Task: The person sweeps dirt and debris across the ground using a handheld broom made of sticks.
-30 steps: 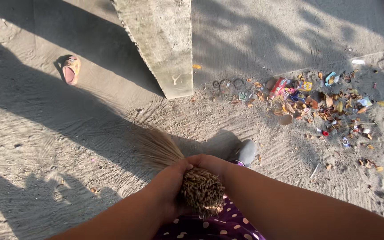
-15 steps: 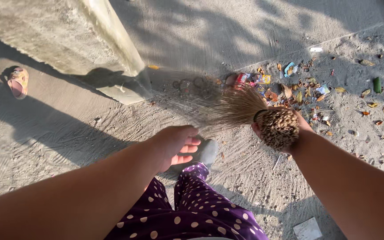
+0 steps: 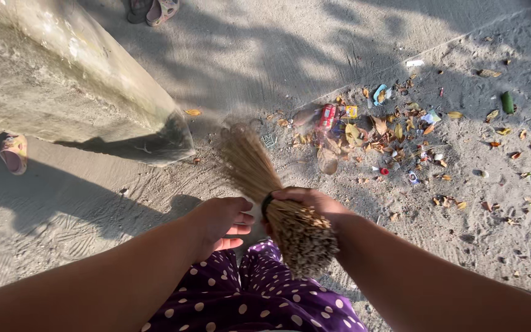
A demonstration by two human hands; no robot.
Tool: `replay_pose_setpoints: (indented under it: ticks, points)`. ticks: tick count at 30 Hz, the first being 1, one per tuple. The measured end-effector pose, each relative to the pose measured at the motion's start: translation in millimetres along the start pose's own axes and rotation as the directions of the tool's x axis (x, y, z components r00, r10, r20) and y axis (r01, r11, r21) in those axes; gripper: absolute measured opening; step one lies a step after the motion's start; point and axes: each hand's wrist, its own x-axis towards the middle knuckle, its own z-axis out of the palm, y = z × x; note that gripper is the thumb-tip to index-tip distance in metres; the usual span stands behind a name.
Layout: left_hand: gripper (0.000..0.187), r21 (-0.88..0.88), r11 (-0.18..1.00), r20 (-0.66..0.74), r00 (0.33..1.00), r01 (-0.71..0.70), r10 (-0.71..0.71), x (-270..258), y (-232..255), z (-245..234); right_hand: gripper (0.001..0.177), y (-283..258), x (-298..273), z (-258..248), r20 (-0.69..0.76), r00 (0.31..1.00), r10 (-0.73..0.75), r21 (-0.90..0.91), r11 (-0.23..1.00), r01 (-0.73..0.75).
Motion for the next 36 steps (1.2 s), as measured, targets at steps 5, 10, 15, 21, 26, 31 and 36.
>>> replay_pose_setpoints:
  ticks: [5,10,15,21,26,31,36]
  points:
    - [0.035,0.085,0.996,-0.032,0.999,0.0,0.003,0,7,-5,0.034,-13,51,-27,-0.063,0.991,-0.115,0.059,0.991,0.119]
    - [0.039,0.09,0.996,-0.058,0.998,0.015,-0.009,-2,3,-10,0.025,-62,3,-113,-0.443,0.887,-0.13,0.628,0.661,0.41]
    - [0.04,0.108,0.994,-0.039,0.999,0.029,-0.025,-5,2,-11,0.037,-85,-64,-132,-0.417,0.869,-0.266,0.411,0.798,0.441]
    - [0.044,0.053,0.999,-0.012,1.0,-0.007,0.008,10,-2,-19,0.034,-61,-59,-47,-0.761,0.626,-0.171,-0.029,0.973,0.23]
    - [0.043,-0.156,0.983,0.01,0.996,0.093,-0.093,-7,8,-16,0.042,-28,-25,16,-0.386,0.921,-0.051,0.064,0.995,0.082]
    - [0.052,-0.389,0.908,0.131,0.985,0.156,-0.114,-24,35,-29,0.032,5,71,71,0.068,0.993,-0.095,0.255,0.964,0.074]
    - [0.043,-0.433,0.892,0.144,0.987,0.132,-0.076,8,51,-99,0.035,-7,185,77,0.094,0.991,-0.096,-0.068,0.992,0.102]
